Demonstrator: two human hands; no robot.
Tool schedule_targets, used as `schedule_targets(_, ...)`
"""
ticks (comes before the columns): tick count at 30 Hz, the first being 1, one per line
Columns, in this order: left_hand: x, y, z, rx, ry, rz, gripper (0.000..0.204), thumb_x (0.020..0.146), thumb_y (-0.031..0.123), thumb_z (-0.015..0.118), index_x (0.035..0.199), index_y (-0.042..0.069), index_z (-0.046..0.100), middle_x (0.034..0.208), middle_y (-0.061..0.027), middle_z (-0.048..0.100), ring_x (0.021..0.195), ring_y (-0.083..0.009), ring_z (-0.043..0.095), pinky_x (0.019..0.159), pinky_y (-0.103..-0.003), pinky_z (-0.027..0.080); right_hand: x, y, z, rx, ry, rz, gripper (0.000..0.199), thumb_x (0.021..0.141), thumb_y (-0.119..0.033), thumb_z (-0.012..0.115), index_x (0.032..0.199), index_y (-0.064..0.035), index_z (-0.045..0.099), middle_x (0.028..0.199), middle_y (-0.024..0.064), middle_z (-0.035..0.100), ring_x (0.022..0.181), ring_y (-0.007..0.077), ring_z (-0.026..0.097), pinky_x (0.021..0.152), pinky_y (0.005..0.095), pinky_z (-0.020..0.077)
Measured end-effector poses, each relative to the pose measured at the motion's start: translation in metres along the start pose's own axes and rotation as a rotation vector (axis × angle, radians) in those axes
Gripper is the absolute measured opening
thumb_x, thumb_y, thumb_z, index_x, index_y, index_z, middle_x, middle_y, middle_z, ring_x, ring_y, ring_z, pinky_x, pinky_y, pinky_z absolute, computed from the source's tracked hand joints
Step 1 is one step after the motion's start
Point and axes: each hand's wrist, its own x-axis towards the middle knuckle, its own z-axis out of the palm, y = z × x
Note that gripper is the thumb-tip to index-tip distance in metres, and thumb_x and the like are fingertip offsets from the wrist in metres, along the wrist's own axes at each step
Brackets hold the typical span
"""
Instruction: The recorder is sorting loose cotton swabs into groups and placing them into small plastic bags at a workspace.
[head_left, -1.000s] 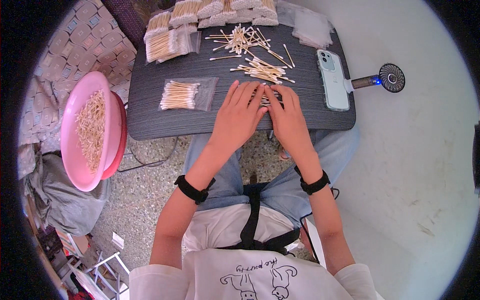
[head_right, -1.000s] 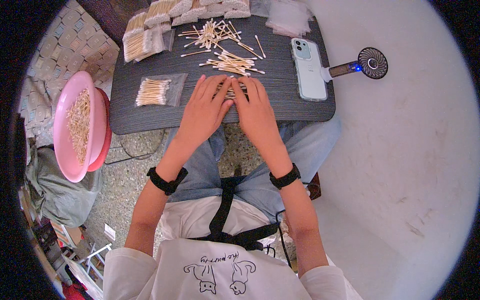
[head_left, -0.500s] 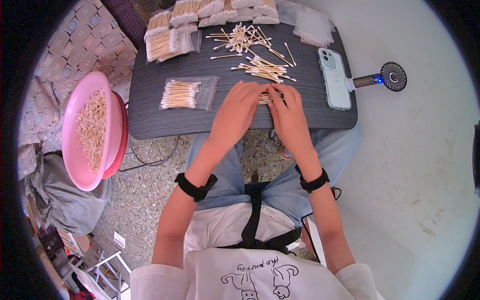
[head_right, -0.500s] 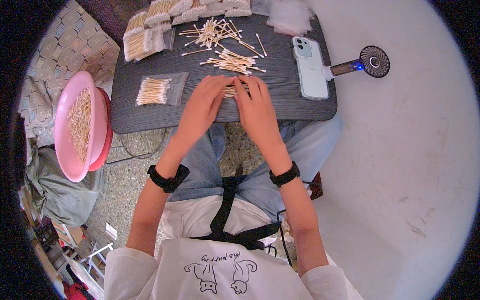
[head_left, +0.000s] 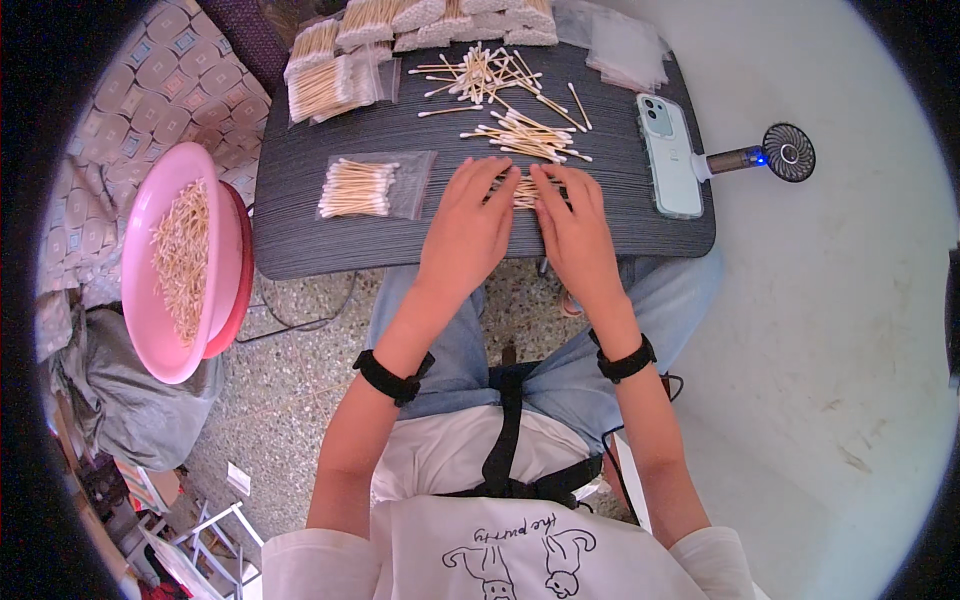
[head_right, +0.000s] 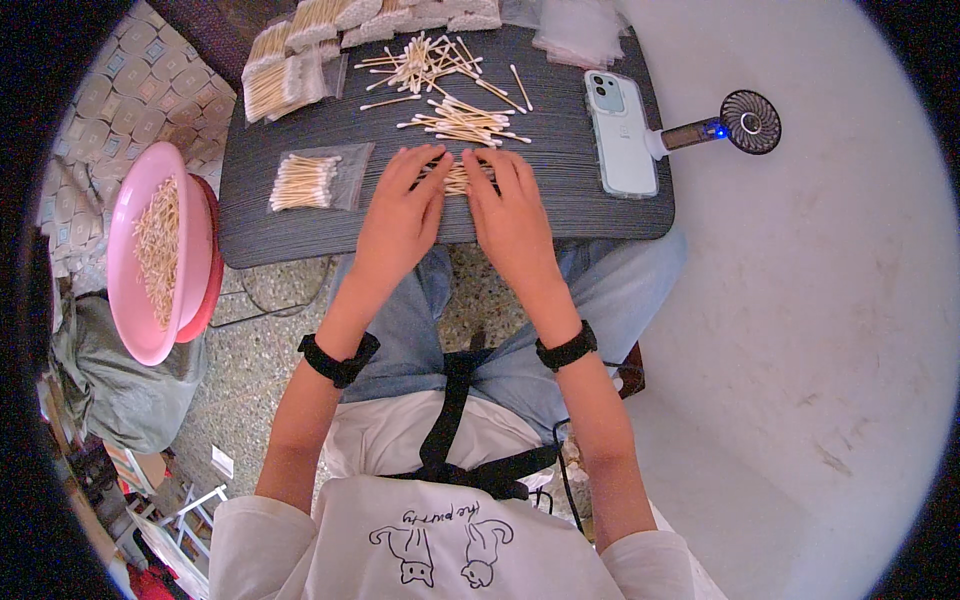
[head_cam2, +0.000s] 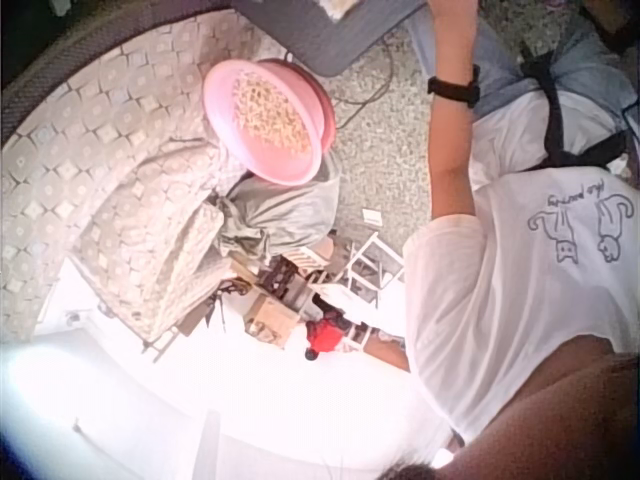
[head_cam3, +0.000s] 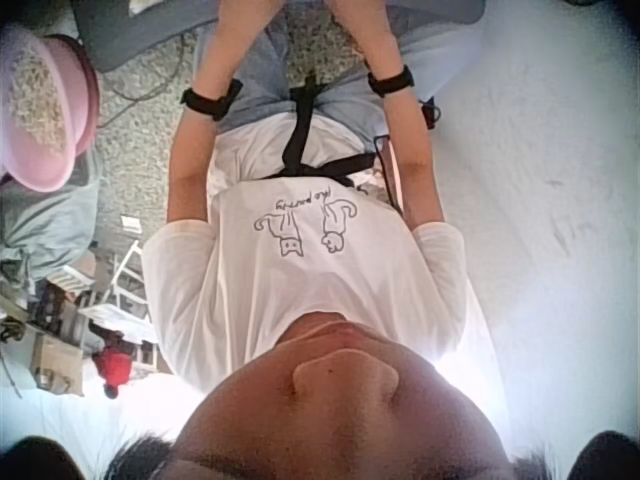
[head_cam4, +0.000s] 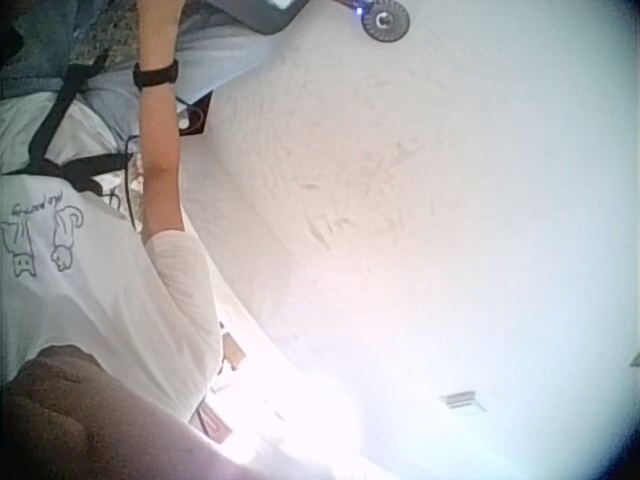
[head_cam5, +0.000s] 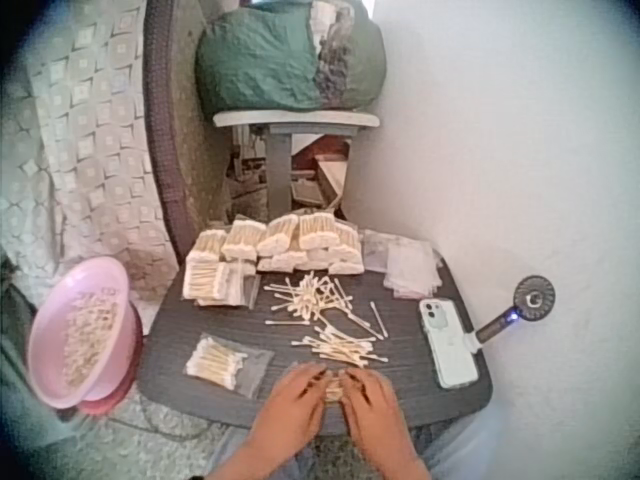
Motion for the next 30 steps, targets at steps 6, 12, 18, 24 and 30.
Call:
schedule_targets(6,0.001,0.006,-0.001,0.042,-0.058,-0.026,0.038,0.088,0.008,0.057,0.125,-0.003,0.056,0.126,-0.0182,0.053,0.119,-0.0356,0.051,0.110,-0.048,0.036,-0.002,0.001,-0.001,0.034,0.003,0.015,0.038,0.085,-0.002,0.060,0.122,0.0003,0.057,0.119,0.0137,0.053,0.113,0.0329,0.050,0.097,0.0428,0.0438)
schedule_targets(12,0.003,0.009,-0.001,0.196,-0.074,-0.012,0.040,0.089,0.013,0.056,0.124,-0.006,0.054,0.128,-0.0177,0.051,0.124,-0.0321,0.047,0.111,-0.046,0.034,-0.001,-0.004,-0.002,-0.085,0.000,0.032,0.038,0.084,-0.003,0.061,0.122,-0.0005,0.057,0.120,0.0135,0.052,0.115,0.0335,0.049,0.097,0.0443,0.0433)
schedule_targets(18,-0.006,0.002,-0.005,0.053,-0.029,0.031,0.040,0.087,0.009,0.058,0.126,-0.002,0.055,0.128,-0.0160,0.053,0.125,-0.0302,0.048,0.112,-0.045,0.033,-0.004,0.001,0.001,0.013,0.094,0.019,0.035,0.083,-0.003,0.062,0.118,-0.0006,0.060,0.116,0.0141,0.055,0.111,0.0342,0.052,0.096,0.0439,0.0440)
schedule_targets(24,-0.005,0.005,-0.005,0.035,-0.078,0.023,0.039,0.087,0.005,0.058,0.126,0.003,0.057,0.129,-0.0151,0.055,0.122,-0.0341,0.051,0.111,-0.048,0.036,-0.006,0.002,0.002,0.122,0.112,0.094,0.028,0.082,0.000,0.063,0.109,-0.0002,0.064,0.112,0.0145,0.058,0.106,0.0336,0.055,0.092,0.0424,0.0456)
schedule_targets(30,-0.002,0.009,-0.006,0.045,-0.047,-0.020,0.038,0.089,0.009,0.058,0.126,0.002,0.056,0.127,-0.0165,0.051,0.120,-0.0386,0.050,0.107,-0.048,0.039,-0.002,0.002,-0.002,0.152,0.132,0.132,0.023,0.082,-0.001,0.065,0.105,-0.0017,0.067,0.105,0.0131,0.058,0.097,0.0320,0.055,0.085,0.0412,0.0465)
